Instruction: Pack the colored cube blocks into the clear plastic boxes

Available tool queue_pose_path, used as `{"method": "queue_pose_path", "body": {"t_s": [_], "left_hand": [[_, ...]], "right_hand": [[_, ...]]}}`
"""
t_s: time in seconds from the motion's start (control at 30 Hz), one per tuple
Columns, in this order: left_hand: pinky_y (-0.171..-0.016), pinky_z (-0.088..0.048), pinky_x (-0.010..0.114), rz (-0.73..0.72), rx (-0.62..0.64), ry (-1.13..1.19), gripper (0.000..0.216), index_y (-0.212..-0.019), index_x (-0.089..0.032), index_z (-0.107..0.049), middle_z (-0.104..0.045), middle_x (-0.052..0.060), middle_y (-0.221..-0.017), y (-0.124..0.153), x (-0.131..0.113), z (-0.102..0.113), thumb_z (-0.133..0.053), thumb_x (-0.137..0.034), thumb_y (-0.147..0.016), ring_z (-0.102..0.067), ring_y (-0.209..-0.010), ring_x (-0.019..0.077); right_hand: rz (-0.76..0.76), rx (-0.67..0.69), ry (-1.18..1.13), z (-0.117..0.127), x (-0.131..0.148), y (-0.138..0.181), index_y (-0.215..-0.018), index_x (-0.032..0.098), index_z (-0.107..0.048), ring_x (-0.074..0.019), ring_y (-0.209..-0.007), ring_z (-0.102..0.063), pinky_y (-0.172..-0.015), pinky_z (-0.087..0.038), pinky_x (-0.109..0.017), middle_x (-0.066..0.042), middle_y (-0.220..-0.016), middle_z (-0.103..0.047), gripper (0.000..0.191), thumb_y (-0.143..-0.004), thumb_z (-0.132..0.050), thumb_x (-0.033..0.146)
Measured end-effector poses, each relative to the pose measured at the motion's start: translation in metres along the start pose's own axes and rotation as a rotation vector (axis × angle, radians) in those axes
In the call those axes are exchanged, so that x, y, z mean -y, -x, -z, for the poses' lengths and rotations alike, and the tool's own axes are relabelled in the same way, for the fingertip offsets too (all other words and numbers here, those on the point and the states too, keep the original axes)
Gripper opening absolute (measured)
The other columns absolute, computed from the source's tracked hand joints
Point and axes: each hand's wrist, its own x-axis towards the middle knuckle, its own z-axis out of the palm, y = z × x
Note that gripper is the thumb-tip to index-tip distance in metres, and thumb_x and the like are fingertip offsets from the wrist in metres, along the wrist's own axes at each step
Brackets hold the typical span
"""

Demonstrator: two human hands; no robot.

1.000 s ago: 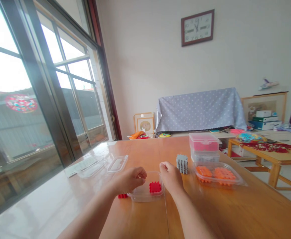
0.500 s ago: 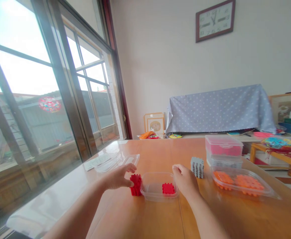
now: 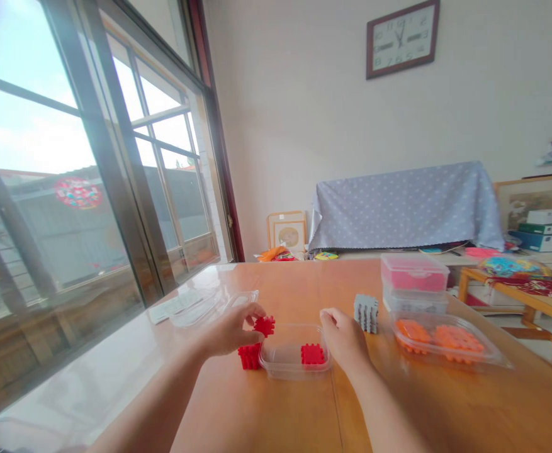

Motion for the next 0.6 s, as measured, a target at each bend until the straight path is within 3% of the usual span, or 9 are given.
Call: {"method": "queue_pose_path", "body": {"t_s": [0.17,0.37,0.6], "left_hand": [[-0.067,-0.046,0.025,-0.003,0.099,-0.01,0.034,-0.102,-0.023,-0.069,-0.07,0.002,-0.095,-0.024,-0.03,-0.035,-0.073,-0.032,-0.069,-0.064,-0.083,0.0199],[-0.062,-0.045,0.024,0.033,0.174,-0.084,0.035,-0.098,-0.025,-0.071,-0.071,0.001,-0.092,-0.047,-0.039,-0.077,-0.075,-0.03,-0.063,-0.063,-0.078,0.0194],[-0.066,-0.047,0.025,0.094,0.189,-0.078,0.047,-0.109,-0.023,-0.068,-0.072,0.003,-0.095,-0.044,-0.04,-0.088,-0.075,-0.034,-0.064,-0.065,-0.081,0.0203]], "right_hand": [[-0.022,-0.01,0.004,0.003,0.003,0.0,-0.09,0.024,-0.074,-0.0219,-0.081,-0.066,-0.074,-0.045,-0.03,-0.003,-0.083,-0.075,0.036,-0.09,-0.046,0.047],[-0.017,-0.015,-0.024,0.005,0.006,-0.001,-0.089,0.024,-0.074,-0.0218,-0.08,-0.066,-0.073,-0.045,-0.03,-0.003,-0.081,-0.074,0.035,-0.09,-0.046,0.045],[-0.002,-0.031,-0.05,0.006,0.006,-0.003,-0.09,0.024,-0.074,-0.022,-0.081,-0.066,-0.074,-0.045,-0.03,-0.003,-0.083,-0.075,0.034,-0.09,-0.047,0.045]]}}
